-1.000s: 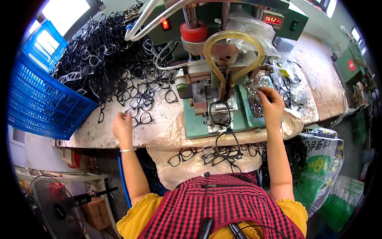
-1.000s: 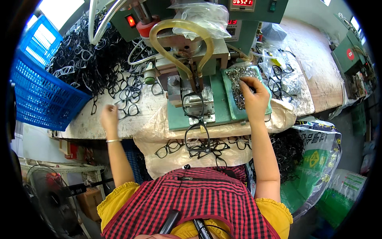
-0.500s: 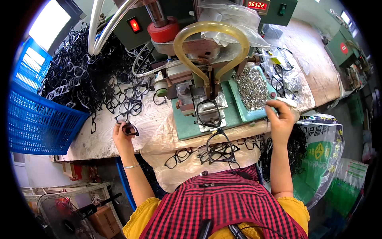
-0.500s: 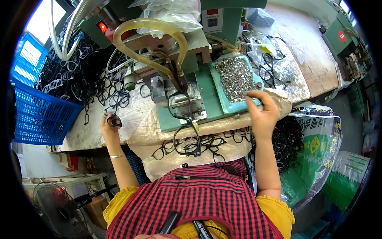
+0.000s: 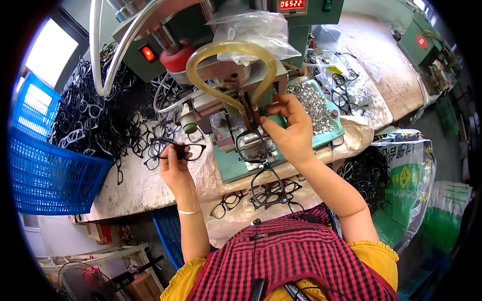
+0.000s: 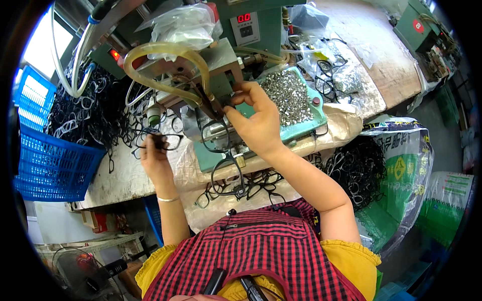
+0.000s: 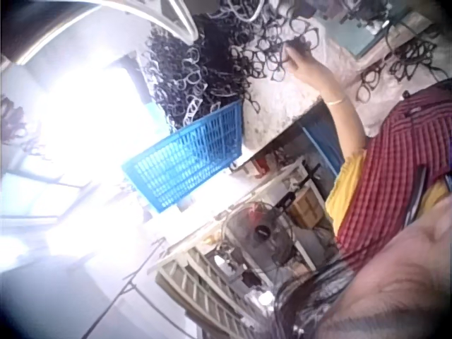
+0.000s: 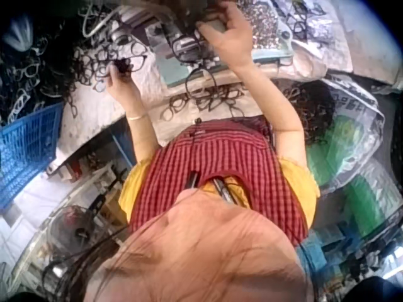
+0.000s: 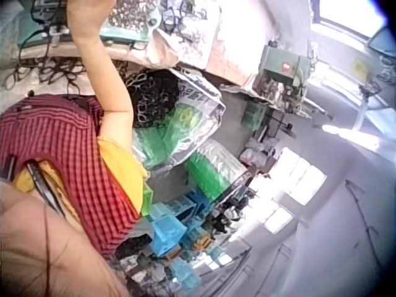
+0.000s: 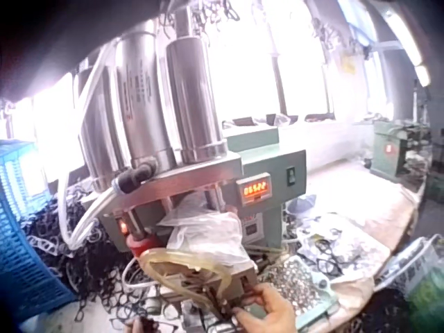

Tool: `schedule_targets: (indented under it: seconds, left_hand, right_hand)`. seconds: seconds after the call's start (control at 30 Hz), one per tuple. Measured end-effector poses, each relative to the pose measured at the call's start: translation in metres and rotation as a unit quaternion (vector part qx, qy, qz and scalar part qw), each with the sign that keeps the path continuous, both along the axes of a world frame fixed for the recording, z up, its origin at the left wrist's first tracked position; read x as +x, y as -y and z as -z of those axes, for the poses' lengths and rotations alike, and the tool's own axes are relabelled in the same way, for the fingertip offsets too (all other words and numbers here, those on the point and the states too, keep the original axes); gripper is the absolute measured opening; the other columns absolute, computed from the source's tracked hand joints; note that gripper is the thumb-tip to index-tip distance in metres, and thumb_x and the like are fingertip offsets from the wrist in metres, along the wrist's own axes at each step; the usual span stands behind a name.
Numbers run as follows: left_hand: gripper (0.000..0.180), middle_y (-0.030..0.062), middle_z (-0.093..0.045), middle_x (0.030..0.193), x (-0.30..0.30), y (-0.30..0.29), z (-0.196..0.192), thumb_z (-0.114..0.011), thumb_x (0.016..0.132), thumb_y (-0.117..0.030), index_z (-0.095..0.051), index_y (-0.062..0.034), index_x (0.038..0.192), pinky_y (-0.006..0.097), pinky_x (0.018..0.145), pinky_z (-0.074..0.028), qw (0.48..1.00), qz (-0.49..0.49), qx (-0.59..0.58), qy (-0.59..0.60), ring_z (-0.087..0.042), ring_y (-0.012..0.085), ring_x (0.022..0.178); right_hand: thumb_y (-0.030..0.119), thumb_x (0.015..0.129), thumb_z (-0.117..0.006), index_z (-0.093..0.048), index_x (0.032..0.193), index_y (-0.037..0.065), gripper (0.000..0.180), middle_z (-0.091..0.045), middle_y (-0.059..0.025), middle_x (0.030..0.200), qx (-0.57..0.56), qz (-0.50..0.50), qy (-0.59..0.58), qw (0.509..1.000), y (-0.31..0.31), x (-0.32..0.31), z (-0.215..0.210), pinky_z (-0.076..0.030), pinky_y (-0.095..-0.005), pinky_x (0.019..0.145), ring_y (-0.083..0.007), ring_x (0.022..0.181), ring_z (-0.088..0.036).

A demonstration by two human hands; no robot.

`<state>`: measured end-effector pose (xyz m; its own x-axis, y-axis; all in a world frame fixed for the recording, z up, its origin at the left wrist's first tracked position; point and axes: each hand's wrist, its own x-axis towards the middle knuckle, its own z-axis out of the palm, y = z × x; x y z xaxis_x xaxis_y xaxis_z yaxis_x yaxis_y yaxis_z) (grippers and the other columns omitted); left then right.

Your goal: The person assembles eyeglasses by hand at a workstation. They pick up black frames, place them into a machine, and insert small metal components into the frame arms. The person then removes the assembled glasses and places them on the table.

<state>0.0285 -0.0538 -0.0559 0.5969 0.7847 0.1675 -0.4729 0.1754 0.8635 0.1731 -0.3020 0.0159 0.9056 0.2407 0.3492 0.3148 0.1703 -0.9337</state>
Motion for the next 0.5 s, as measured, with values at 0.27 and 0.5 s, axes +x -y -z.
schedule_targets:
  seconds: [0.27,0.5]
  left_hand:
    - [0.018,0.0195,-0.065,0.108,0.03,0.061,-0.145,-0.05,0.106,-0.013,-0.056,0.0008,0.116,0.035,0.068,-0.056,0.946,0.048,0.302,0.106,-0.066,0.0234,0.094]
    - [0.01,0.0103,-0.077,0.091,0.007,0.082,-0.117,-0.065,0.094,-0.008,-0.073,-0.0085,0.089,0.041,0.081,-0.057,0.824,0.022,0.566,0.006,-0.074,0.0234,0.087]
  right_hand:
    - [-0.002,0.084,-0.07,-0.051,0.126,-0.006,0.046,-0.068,-0.0091,0.108,0.142,-0.104,-0.139,0.975,-0.009,-0.018,-0.022,-0.049,-0.0258,0.088,-0.0101,0.095,-0.064]
    - [0.008,0.088,-0.066,-0.052,0.14,0.005,0.054,-0.063,-0.0135,0.135,-0.204,-0.083,0.19,0.957,0.039,0.007,-0.014,-0.046,-0.039,0.105,-0.0286,0.118,-0.065]
